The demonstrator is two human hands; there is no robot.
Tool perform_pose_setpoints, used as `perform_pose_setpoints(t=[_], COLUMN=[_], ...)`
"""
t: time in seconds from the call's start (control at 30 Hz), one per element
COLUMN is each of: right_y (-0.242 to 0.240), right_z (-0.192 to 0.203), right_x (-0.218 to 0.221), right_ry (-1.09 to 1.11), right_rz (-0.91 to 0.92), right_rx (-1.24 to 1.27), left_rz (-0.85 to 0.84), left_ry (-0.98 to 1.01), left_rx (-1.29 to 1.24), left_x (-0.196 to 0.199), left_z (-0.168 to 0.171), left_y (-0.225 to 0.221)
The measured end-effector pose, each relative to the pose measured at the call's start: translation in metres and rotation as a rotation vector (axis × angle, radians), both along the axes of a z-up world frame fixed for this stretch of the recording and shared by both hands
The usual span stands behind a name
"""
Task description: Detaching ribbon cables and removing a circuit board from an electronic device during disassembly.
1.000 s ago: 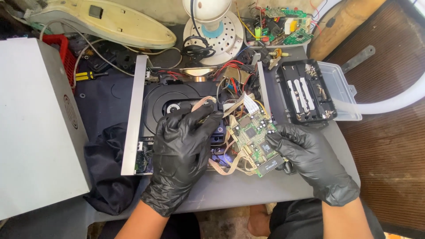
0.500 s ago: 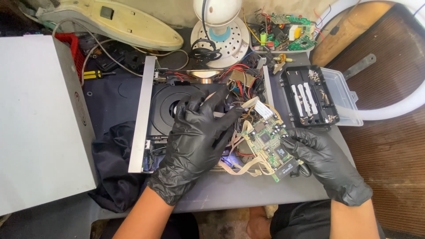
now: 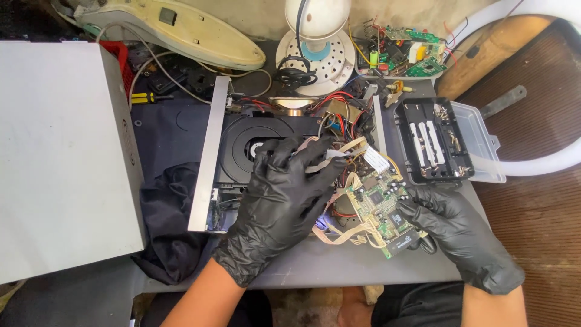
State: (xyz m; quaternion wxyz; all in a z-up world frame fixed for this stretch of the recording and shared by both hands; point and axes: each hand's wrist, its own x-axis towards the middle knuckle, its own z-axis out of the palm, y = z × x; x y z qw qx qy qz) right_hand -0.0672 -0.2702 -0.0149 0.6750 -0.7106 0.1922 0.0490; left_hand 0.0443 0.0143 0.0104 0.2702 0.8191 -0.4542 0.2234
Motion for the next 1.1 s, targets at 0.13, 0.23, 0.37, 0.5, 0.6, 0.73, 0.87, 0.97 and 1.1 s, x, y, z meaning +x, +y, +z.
perform_pose_setpoints(t=[0.13,0.23,0.37,0.5,0.6,0.73,0.87,0.97,1.1], right_y=[0.011,0.015,0.016,0.02,0.026,0.022,0.027,0.034,0.033], right_z=[0.001,0.004,0.008,0.014,0.024,0.015,0.016,0.024,0.02], right_x=[0.003,0.005,0.006,0.006,0.006,0.007,0.008,0.01,0.009], right_ry=[-0.113,-0.082,0.006,0.034,0.066,0.004,0.037,-0.013,0.03], right_rz=[0.056,0.027,-0.011,-0.051,-0.024,-0.011,-0.052,-0.031,-0.067], right_rx=[0.085,0.067,0.132,0.052,0.012,0.123,0.133,0.115,0.141], left_rz=[0.017,-0.081,-0.229,-0.271,-0.219,-0.25,-0.248,-0.243,-0.281], left_ry=[0.106,0.169,0.309,0.197,0.084,0.163,0.122,0.135,0.14], left_rx=[0.159,0.1,0.016,0.032,0.042,-0.02,-0.027,-0.073,-0.117], left_x=[0.007,0.019,0.022,0.025,0.024,0.023,0.023,0.02,0.021], left_z=[-0.002,-0.008,0.015,0.0,-0.01,-0.005,-0.007,0.001,0.006], left_y=[-0.01,-0.009,-0.006,-0.005,-0.003,-0.005,-0.003,-0.005,-0.008])
